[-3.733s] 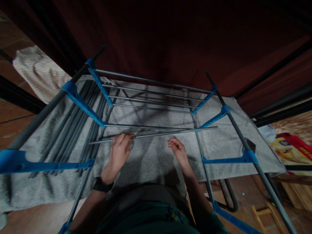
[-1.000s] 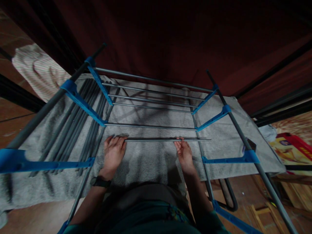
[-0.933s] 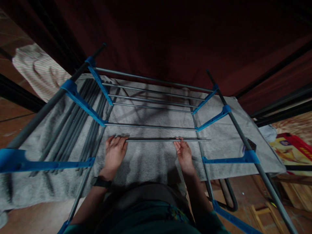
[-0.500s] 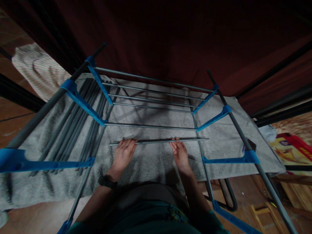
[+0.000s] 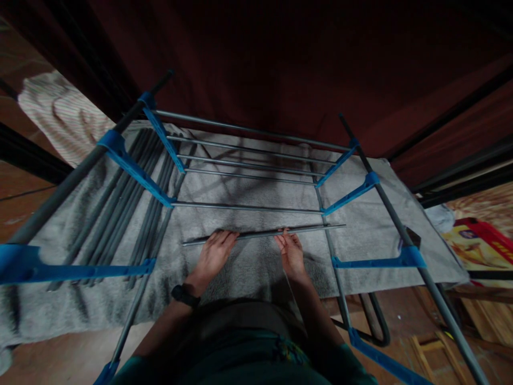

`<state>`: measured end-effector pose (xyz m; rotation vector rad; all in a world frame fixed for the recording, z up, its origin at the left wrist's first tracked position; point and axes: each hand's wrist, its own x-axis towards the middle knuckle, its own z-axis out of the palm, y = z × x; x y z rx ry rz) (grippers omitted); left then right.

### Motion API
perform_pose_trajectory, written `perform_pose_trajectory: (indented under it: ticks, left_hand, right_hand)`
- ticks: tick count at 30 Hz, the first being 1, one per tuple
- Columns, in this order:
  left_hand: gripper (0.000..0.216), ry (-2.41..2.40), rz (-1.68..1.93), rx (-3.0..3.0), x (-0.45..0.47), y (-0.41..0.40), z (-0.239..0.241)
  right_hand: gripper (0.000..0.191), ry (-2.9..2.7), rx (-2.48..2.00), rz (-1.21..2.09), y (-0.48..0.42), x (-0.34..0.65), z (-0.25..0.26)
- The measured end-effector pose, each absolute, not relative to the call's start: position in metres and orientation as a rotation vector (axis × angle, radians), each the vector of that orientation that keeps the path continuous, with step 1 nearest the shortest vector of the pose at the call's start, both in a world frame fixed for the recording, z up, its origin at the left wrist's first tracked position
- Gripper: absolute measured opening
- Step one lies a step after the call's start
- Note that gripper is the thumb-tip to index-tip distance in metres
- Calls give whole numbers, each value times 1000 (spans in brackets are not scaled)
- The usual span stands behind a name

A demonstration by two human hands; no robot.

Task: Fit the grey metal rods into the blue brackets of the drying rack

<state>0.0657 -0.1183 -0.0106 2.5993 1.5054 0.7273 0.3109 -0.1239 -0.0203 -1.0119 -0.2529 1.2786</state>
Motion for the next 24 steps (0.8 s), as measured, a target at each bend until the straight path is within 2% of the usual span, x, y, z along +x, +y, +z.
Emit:
perform_pose_trajectory:
  ticks: [24]
  left_hand:
    - [28, 1461, 701, 2582, 73, -116, -11]
  right_hand:
    - [13, -342, -983, 1349, -125, 308, -19]
